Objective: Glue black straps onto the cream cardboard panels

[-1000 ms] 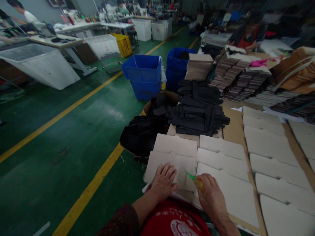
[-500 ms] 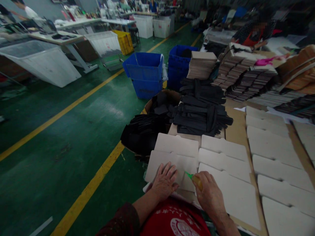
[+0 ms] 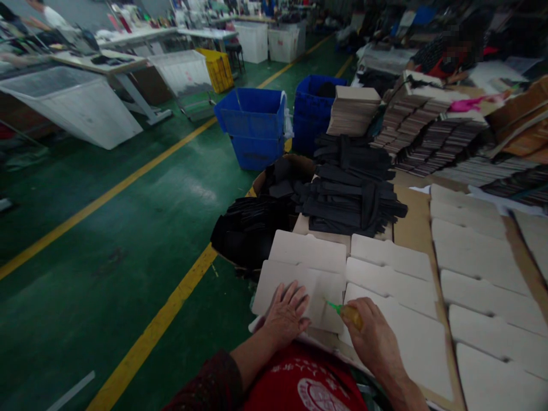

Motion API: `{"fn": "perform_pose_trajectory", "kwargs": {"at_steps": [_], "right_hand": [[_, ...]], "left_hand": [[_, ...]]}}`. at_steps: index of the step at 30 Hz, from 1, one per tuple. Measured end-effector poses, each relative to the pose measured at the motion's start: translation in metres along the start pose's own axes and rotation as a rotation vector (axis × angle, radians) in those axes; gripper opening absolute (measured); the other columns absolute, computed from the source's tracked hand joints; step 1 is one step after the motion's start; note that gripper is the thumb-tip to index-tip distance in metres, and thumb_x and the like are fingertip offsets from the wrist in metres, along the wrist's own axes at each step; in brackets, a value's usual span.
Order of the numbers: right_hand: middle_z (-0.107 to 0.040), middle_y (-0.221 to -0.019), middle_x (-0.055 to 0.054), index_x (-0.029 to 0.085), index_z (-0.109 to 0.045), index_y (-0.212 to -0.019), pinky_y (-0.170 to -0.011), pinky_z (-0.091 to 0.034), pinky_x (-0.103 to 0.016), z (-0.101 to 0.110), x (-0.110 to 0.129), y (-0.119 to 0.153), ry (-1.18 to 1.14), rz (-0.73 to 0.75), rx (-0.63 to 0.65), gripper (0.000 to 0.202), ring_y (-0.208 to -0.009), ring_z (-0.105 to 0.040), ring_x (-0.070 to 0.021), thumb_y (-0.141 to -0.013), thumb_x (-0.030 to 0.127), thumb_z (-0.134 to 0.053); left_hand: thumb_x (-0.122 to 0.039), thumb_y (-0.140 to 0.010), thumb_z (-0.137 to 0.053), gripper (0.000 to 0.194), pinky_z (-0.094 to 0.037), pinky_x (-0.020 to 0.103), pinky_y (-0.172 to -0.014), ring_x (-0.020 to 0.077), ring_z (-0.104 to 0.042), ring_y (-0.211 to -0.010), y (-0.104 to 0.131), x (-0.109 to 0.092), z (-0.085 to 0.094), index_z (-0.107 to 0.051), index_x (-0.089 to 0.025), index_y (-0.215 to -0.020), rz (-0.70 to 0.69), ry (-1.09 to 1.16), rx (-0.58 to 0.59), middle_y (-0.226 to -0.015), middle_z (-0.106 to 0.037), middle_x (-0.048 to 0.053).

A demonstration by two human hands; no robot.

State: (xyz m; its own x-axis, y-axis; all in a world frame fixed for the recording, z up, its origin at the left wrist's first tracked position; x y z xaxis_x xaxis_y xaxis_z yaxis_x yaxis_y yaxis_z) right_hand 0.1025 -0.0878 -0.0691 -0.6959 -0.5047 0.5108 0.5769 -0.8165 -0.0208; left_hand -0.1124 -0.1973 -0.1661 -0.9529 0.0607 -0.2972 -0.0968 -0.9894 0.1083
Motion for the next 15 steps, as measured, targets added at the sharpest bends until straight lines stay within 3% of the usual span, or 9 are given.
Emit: {"fn": "perform_pose_trajectory", "kwargs": {"at_steps": [4,8,11,15], "right_hand": [[-0.062,-0.098,-0.006,0.023,-0.058,-0.1,-0.079,-0.05,-0.036,-0.008,-0.001,0.0,-0.153,-0.079,-0.066,0.023,-0.09,-0.06,-0.0221,-0.09,0.044,-0.056],[-0.063,-0.097,-0.004,0.022,-0.06,-0.098,-0.077,-0.051,-0.034,-0.013,0.011,-0.01,-0.246,-0.142,-0.125,0.03,-0.086,-0.061,-0.0202,-0.087,0.05,-0.059],[-0.063,-0.096,-0.004,0.022,-0.06,-0.098,-0.079,-0.05,-0.034,-0.019,0.028,-0.019,-0.298,-0.084,-0.116,0.025,-0.086,-0.061,-0.0196,-0.088,0.045,-0.059],[-0.062,-0.098,-0.006,0.022,-0.059,-0.098,-0.084,-0.05,-0.036,-0.033,0.057,-0.03,-0.331,0.057,-0.054,0.017,-0.092,-0.059,-0.0213,-0.087,0.035,-0.06]], "left_hand": [[-0.06,-0.096,-0.04,0.062,-0.013,0.061,-0.12,0.0325,-0.023,-0.149,0.001,0.0,-0.002,-0.042,-0.025,-0.147,-0.017,-0.028,-0.054,-0.155,-0.043,0.007],[-0.05,-0.099,-0.039,0.055,-0.017,0.051,-0.123,0.0259,-0.026,-0.148,0.013,-0.002,0.002,-0.041,-0.024,-0.147,-0.047,-0.006,-0.081,-0.154,-0.044,0.004],[-0.043,-0.1,-0.041,0.054,-0.02,0.043,-0.123,0.0237,-0.029,-0.147,0.031,-0.005,0.001,-0.039,-0.02,-0.149,0.004,0.004,-0.109,-0.154,-0.045,0.006],[-0.04,-0.1,-0.04,0.057,-0.021,0.042,-0.123,0.0245,-0.03,-0.147,0.048,-0.009,-0.008,-0.034,-0.017,-0.152,0.037,0.0,-0.117,-0.156,-0.042,0.007]]}}
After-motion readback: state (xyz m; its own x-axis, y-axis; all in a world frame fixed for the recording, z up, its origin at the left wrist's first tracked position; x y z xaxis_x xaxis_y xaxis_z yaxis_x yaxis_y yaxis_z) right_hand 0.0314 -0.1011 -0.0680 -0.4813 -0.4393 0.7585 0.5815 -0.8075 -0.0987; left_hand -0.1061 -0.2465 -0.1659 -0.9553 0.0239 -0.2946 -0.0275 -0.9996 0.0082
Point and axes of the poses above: each hand's wrist, its own y-axis away from the middle knuckle, its own z-axis out of the back of the hand, x = y × z, the point moved 1 cm from there along -y, towards the middle knuckle
